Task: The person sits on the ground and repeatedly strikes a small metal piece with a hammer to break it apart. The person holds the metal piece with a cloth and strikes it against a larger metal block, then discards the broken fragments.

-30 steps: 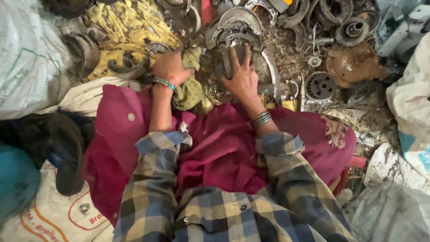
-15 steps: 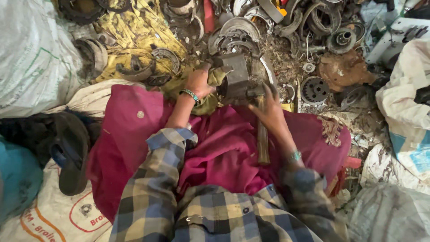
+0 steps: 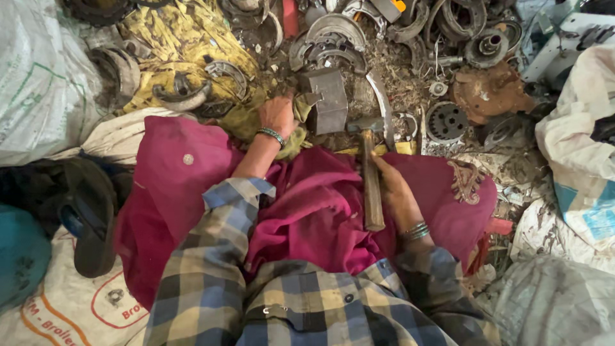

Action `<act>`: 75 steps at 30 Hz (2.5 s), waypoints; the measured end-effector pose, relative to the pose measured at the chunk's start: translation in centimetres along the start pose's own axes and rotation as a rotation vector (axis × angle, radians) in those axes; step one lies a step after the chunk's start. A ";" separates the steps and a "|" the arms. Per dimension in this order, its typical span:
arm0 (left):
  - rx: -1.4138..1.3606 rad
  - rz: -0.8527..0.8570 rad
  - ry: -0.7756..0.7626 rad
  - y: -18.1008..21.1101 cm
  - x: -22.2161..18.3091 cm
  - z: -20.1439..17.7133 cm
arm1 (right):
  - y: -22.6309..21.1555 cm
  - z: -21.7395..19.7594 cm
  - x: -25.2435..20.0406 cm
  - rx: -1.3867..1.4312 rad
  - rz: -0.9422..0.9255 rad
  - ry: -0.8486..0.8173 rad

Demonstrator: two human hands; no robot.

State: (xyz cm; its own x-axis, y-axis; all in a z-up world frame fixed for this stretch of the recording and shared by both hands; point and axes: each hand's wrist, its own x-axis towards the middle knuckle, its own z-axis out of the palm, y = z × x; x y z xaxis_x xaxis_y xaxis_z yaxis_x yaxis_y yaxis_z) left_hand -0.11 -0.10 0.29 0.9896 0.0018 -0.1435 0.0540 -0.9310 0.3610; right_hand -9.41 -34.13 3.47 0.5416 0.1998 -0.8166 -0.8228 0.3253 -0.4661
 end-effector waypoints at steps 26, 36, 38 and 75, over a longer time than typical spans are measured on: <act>0.002 -0.005 0.015 -1.1 1.4 2.7 | -0.8 14.5 -5.5 -1.410 -1.156 0.279; -0.037 0.006 0.065 -0.3 1.2 1.7 | -4.7 16.6 -15.4 -0.805 -1.033 0.265; -0.049 -0.005 0.043 -0.2 0.9 1.3 | -7.2 17.8 -19.3 -0.588 -1.321 0.083; -0.039 -0.038 0.178 -1.8 5.0 8.3 | -10.6 11.7 -11.3 -1.170 -1.295 0.609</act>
State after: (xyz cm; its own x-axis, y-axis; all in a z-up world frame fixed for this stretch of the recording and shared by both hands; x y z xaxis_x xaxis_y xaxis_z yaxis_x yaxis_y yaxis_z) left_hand 3.66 -1.49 -8.75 0.9945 0.1049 0.0064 0.0939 -0.9141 0.3944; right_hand -4.77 -28.99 21.64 0.9439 -0.0291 0.3290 0.1768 -0.7970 -0.5776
